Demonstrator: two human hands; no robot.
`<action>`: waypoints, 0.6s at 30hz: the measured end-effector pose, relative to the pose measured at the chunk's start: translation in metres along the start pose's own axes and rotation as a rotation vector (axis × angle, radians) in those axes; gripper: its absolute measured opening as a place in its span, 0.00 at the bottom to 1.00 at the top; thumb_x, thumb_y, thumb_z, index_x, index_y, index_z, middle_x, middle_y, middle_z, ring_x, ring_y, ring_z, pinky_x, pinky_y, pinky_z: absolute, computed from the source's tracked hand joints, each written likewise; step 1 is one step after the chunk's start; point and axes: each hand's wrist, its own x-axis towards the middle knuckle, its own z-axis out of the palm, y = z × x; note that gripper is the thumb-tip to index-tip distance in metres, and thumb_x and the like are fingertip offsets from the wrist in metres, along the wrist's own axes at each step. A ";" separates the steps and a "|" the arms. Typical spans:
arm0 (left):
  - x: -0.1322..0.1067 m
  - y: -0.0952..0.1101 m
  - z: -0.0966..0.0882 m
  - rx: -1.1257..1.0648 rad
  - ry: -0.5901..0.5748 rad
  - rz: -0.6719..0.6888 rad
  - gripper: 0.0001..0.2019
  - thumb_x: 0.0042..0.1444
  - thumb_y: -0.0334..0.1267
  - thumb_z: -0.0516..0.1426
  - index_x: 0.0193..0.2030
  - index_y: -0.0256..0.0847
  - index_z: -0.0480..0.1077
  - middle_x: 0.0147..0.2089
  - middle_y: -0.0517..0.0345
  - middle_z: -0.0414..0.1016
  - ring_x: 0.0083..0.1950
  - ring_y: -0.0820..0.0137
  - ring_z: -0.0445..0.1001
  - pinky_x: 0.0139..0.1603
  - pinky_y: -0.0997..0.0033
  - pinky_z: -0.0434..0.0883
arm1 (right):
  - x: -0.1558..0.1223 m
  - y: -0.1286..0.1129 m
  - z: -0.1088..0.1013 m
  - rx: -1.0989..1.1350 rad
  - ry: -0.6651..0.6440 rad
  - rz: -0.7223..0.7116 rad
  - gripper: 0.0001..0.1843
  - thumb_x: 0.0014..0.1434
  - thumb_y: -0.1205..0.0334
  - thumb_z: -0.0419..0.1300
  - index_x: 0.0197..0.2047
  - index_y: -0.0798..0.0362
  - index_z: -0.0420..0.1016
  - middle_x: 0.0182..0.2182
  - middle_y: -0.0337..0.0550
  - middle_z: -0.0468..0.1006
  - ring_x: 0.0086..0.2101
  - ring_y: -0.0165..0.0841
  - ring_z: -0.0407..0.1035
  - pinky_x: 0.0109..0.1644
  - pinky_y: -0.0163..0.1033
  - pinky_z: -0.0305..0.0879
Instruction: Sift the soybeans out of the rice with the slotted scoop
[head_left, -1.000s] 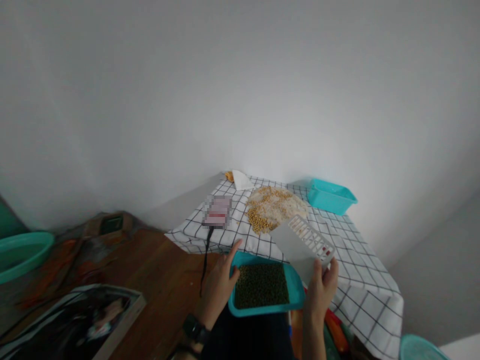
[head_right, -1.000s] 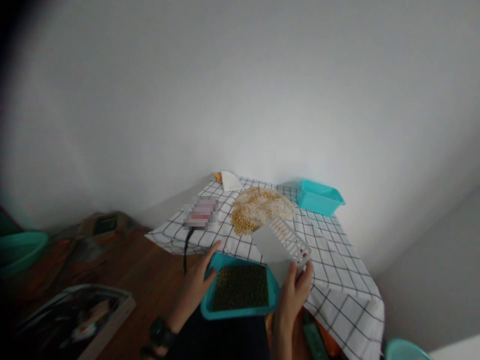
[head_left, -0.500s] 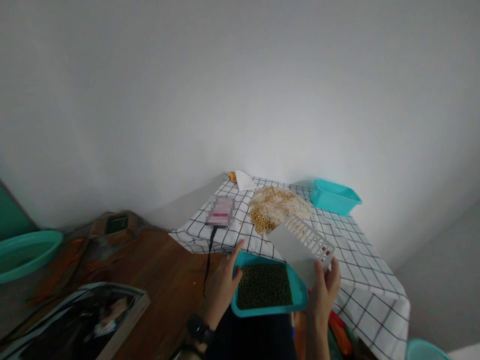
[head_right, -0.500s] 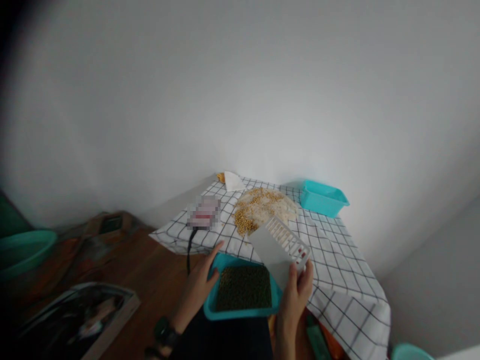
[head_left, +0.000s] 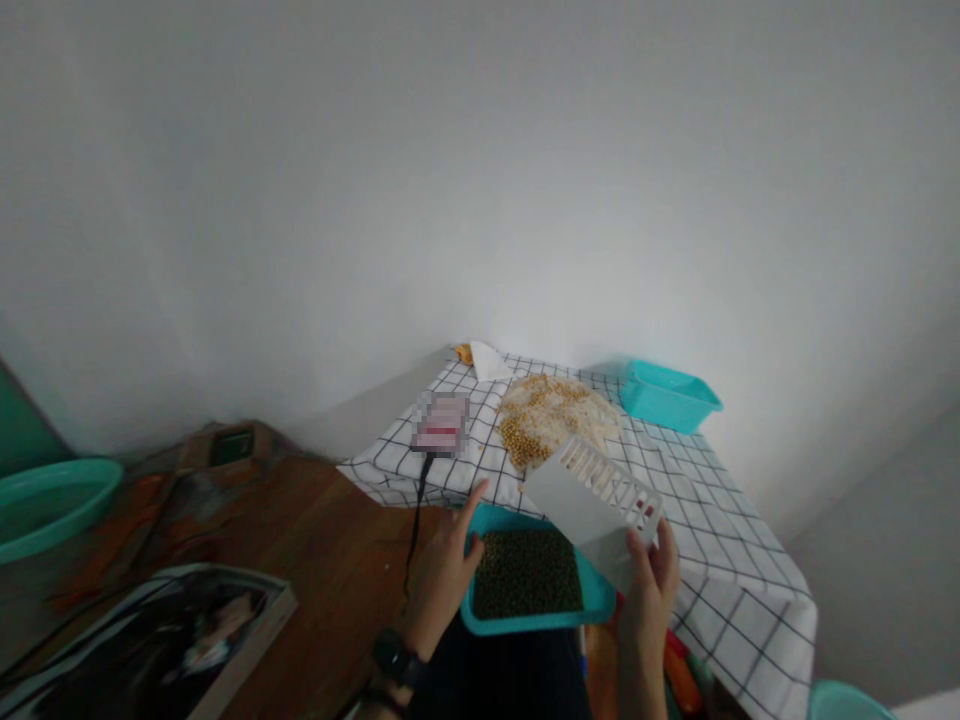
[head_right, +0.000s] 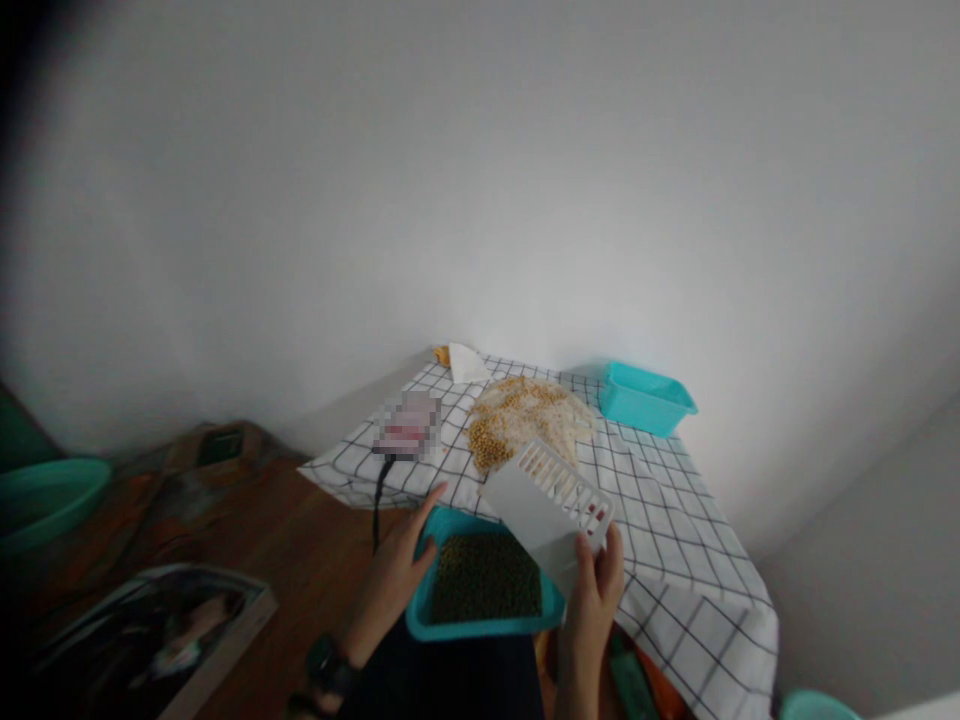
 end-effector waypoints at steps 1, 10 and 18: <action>0.000 0.000 0.000 0.000 -0.002 0.001 0.33 0.61 0.30 0.48 0.72 0.54 0.48 0.51 0.56 0.75 0.50 0.67 0.76 0.53 0.67 0.70 | -0.001 -0.001 0.000 -0.002 0.009 0.002 0.36 0.53 0.46 0.64 0.62 0.51 0.66 0.51 0.50 0.76 0.48 0.43 0.72 0.47 0.43 0.69; 0.000 -0.002 0.003 0.011 0.009 -0.005 0.34 0.61 0.30 0.48 0.72 0.56 0.48 0.50 0.57 0.75 0.49 0.68 0.77 0.51 0.69 0.70 | -0.001 -0.013 0.000 -0.037 -0.094 -0.035 0.39 0.52 0.45 0.64 0.64 0.50 0.65 0.51 0.48 0.77 0.49 0.42 0.71 0.49 0.42 0.68; 0.000 -0.004 0.004 -0.006 0.013 0.004 0.33 0.61 0.29 0.48 0.72 0.54 0.49 0.51 0.55 0.75 0.50 0.67 0.76 0.52 0.68 0.71 | 0.000 -0.019 -0.010 -0.072 -0.009 -0.041 0.37 0.53 0.44 0.64 0.61 0.54 0.68 0.47 0.52 0.78 0.42 0.41 0.74 0.44 0.42 0.69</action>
